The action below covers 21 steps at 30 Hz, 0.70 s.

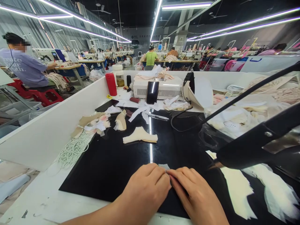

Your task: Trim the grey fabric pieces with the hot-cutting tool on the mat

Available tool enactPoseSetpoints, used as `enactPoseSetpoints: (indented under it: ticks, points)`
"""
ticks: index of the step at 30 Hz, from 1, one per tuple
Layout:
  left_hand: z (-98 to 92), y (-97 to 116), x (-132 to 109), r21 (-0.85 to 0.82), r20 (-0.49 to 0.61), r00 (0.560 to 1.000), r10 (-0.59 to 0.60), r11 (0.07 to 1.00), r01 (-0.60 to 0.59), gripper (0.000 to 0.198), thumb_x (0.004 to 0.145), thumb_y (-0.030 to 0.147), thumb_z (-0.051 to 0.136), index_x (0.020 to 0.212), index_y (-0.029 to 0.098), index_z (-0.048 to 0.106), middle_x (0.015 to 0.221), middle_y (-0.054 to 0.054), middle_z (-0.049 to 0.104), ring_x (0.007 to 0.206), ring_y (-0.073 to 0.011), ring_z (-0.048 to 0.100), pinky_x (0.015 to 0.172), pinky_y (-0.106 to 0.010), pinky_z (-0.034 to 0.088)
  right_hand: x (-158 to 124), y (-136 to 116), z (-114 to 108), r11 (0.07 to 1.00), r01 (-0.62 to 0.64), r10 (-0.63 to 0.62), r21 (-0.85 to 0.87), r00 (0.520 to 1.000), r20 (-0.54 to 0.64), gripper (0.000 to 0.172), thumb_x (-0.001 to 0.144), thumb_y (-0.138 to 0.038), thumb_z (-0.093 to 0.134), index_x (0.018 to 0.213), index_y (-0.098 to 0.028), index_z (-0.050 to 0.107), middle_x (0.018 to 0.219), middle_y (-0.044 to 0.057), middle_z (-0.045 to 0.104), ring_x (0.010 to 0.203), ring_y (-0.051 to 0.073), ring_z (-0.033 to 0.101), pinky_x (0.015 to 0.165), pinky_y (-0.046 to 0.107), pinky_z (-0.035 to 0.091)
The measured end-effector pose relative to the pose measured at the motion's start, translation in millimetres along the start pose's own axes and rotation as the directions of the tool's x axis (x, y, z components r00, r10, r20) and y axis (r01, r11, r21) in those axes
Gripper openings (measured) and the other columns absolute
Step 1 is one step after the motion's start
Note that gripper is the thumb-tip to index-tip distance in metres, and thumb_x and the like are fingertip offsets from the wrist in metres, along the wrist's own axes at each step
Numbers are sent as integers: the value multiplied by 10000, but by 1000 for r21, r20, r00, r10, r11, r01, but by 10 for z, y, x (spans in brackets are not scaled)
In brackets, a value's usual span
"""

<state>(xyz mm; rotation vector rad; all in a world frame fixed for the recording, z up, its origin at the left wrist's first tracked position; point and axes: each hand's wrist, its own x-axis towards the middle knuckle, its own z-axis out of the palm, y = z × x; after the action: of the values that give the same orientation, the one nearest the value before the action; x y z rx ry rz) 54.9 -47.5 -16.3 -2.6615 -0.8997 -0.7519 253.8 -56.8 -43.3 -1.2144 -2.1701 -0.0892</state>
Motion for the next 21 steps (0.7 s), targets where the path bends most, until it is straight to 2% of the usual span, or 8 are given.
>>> enactPoseSetpoints:
  ticks: [2,4,12,18,21]
  points:
    - [30,26,-6,-8,-24,999,23,1000,-24,347,1156,152,362,1042,116,688,972,-35,734,972,-164,709,958,-305,565,-19,5,15,1000,-9,9,-9,1000,-1,375,1156,-292,366,1102,-203,726,863,45,728,696,189,657,682,365,535]
    - [58,35,-22,0,-27,999,23,1000,-23,368,1163,167,352,1054,106,698,1008,-43,757,1029,-162,720,1020,-296,556,-36,8,29,1000,-13,13,-15,1000,5,370,1155,-286,370,1126,-203,730,877,48,732,709,192,663,700,371,541]
    - [101,22,-68,28,0,1000,25,999,-25,347,1160,197,387,1081,102,711,1057,-58,791,1082,-184,743,1018,-314,582,-60,14,37,1000,-13,13,-20,1000,4,326,1147,-255,391,1165,-208,713,903,51,735,731,199,673,711,378,542]
    - [77,35,-64,-42,19,1000,-14,999,15,359,1168,220,368,1085,102,696,1040,-55,792,1064,-190,755,1002,-322,603,-5,-25,25,1000,-12,12,-2,1000,0,327,1146,-258,396,1121,-207,718,864,36,729,697,185,675,676,358,554]
    - [86,30,-81,-66,23,999,-36,997,37,338,1172,273,390,1134,107,682,1085,-60,792,1072,-198,755,985,-333,616,25,-24,-11,1000,5,-4,6,999,-39,324,1145,-286,410,1114,-226,727,898,41,749,724,192,701,670,357,564]
